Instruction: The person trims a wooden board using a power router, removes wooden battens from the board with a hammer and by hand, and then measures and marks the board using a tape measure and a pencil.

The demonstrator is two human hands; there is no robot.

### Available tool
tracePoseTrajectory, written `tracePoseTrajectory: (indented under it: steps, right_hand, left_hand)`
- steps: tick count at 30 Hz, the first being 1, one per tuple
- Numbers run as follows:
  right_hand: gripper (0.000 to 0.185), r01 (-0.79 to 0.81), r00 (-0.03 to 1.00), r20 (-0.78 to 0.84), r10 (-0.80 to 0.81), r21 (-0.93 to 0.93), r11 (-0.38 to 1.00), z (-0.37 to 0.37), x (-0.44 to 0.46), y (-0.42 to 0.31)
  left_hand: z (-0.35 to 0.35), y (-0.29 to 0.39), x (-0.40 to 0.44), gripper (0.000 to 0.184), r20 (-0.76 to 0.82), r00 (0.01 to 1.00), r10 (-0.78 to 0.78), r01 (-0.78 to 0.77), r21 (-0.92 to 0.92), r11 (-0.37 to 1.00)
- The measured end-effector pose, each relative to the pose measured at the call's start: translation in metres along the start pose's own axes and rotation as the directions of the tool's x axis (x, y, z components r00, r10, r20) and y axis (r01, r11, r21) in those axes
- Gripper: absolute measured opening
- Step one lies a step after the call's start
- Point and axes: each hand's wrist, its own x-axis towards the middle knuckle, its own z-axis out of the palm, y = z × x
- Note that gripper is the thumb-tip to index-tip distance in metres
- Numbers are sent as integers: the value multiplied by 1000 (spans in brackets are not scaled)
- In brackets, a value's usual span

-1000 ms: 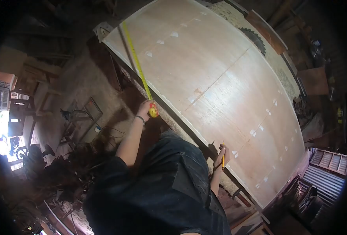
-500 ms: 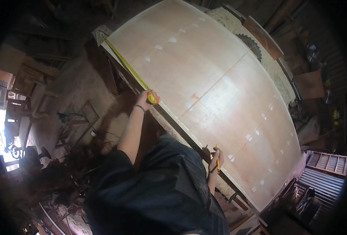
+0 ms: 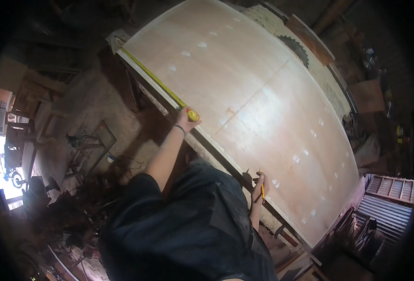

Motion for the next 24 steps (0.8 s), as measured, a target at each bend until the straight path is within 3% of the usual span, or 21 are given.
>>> tracePoseTrajectory:
  steps: [3, 6, 10, 11, 14, 19, 20, 24]
  right_hand:
    - [37, 30, 999, -20, -29, 15, 999, -1, -2, 9]
    - [38, -12, 999, -47, 14, 41, 999, -9, -6, -8]
    - [40, -53, 990, -126, 69, 124, 991, -21, -11, -11]
    - [39, -25, 985, -161, 57, 192, 981, -23, -14, -7]
    - [38, -32, 965, -243, 99, 263, 964, -35, -23, -2]
    - [38, -14, 934, -338, 114, 282, 959, -61, -42, 6]
    - [38, -18, 929, -351, 119, 278, 960, -66, -45, 9]
    - [38, -90, 914, -352, 202, 311, 946, -85, -56, 14]
  left_hand:
    - [40, -44, -25, 24, -19, 996, -83, 81, -105, 991]
    - [60, -105, -35, 28, 81, 976, -203, 207, -44, 977]
    - [97, -174, -86, 43, 78, 892, -444, 437, 96, 894]
    - [99, -187, -96, 51, 175, 870, -462, 452, 93, 887]
    - [103, -218, -111, 60, 241, 797, -553, 525, 174, 833]
    - [97, -275, -132, 64, 281, 723, -632, 547, 327, 771]
    - [94, -288, -132, 72, 314, 672, -671, 544, 404, 735]
    - [114, -325, -174, 68, 286, 586, -759, 586, 497, 640]
